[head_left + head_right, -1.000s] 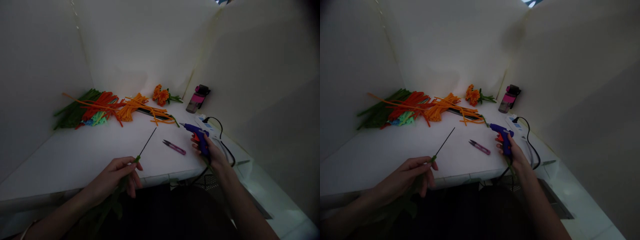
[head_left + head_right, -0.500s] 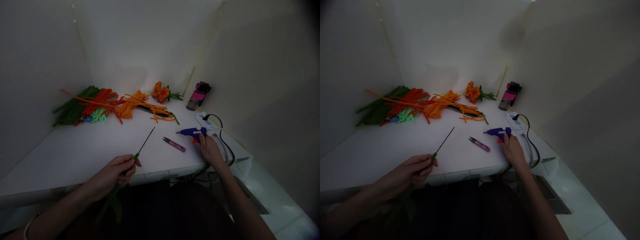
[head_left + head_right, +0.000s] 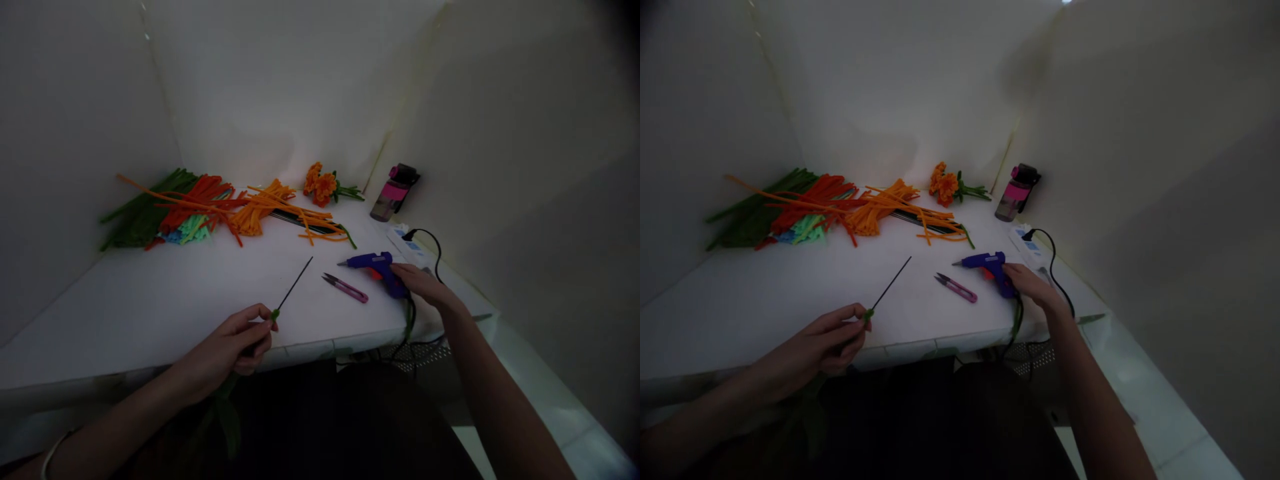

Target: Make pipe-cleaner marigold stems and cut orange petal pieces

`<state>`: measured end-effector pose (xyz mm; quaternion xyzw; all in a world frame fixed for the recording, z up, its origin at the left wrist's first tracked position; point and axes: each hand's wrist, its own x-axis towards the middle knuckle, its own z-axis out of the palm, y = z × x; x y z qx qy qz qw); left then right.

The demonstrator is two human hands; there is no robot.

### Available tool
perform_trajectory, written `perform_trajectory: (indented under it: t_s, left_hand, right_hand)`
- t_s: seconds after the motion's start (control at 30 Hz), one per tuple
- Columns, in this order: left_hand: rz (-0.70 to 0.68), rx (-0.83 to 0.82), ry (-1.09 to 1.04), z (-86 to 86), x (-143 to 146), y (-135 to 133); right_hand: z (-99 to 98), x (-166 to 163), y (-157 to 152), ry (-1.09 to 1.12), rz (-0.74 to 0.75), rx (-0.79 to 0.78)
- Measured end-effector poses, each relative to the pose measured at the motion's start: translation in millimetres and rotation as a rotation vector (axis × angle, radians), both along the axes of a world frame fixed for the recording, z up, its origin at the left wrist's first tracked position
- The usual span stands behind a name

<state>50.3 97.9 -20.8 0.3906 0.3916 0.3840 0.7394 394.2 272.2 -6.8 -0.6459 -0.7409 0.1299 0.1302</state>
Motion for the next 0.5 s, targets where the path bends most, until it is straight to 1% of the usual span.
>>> perform_trajectory:
  t_s: [0.07,0.13,0.27,0.33,0.37,0.43,0.47,0.5]
  left_hand:
    - [0.005,-0.006,0.000,-1.8,-0.5,0.8]
    - [0.019,-0.007,0.008,-3.5,-0.6,1.6]
    - [0.054,0.027,0.070,-3.6,0.2,2.2]
    - [0.067,0.052,0.112,-2.4,0.4,2.3]
    - [0.071,0.066,0.129,-1.9,0.4,2.4]
    - [0.072,0.090,0.153,-1.3,0.2,2.5]
    - [0.069,0.102,0.162,-1.4,0.3,2.5]
    - [0.069,0.112,0.169,-1.5,0.4,2.3]
  right_hand:
    - [4.6,3.9,4.9,-0.007,0.023,-0.019]
    - [8.9,7.1,8.5,-0.048,0.001,0.011]
    - [20.8,6.7,7.7,-0.150,-0.128,0.194]
    - [29.7,0.4,0.5,-0.153,-0.179,0.321]
    - [34.4,-5.1,-5.3,-0.130,-0.181,0.391]
    - [43.1,-21.8,-22.1,-0.010,-0.114,0.528]
    - [46.6,-33.0,-33.1,0.075,-0.035,0.532]
    - [49.3,-45.7,-45.6,0.172,0.061,0.483]
